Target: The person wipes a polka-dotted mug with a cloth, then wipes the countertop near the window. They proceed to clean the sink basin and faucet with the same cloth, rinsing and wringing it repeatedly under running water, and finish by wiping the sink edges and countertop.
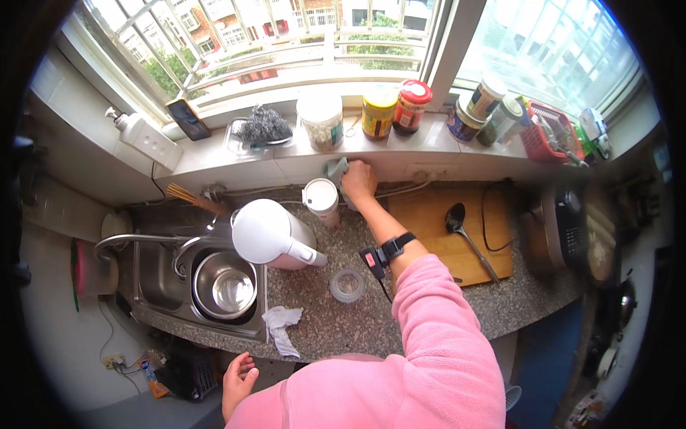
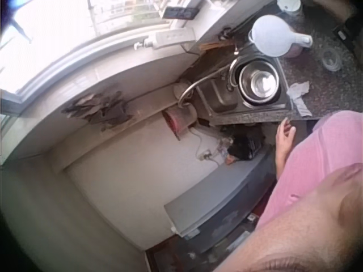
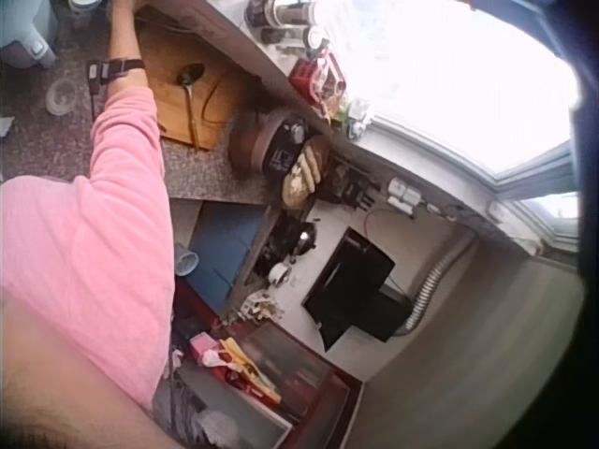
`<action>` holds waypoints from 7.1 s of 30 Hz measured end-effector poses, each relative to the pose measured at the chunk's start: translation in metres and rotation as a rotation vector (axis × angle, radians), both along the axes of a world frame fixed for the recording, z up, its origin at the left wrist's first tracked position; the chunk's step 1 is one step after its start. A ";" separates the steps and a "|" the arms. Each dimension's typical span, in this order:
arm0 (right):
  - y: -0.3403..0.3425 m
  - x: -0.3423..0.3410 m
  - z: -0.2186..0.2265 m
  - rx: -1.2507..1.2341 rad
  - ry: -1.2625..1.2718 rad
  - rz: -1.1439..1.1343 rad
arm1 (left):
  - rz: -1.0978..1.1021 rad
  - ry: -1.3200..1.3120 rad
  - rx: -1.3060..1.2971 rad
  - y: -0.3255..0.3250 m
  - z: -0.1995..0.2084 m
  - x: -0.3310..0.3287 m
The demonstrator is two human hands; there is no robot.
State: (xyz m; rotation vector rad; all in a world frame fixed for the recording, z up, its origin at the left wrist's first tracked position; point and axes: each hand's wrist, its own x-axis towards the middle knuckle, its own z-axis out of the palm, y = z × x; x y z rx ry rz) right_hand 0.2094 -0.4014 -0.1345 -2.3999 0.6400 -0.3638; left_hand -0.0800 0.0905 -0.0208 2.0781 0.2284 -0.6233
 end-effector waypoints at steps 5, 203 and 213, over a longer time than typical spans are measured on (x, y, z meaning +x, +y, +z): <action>-0.004 -0.003 0.002 -0.011 0.079 -0.130 | 0.014 -0.077 -0.032 0.005 -0.002 -0.003; -0.001 0.019 -0.037 0.401 -0.042 -0.123 | -0.126 0.006 -0.031 -0.011 -0.019 -0.011; -0.006 0.017 -0.036 0.327 -0.024 -0.065 | -0.151 -0.018 -0.047 -0.006 -0.016 -0.018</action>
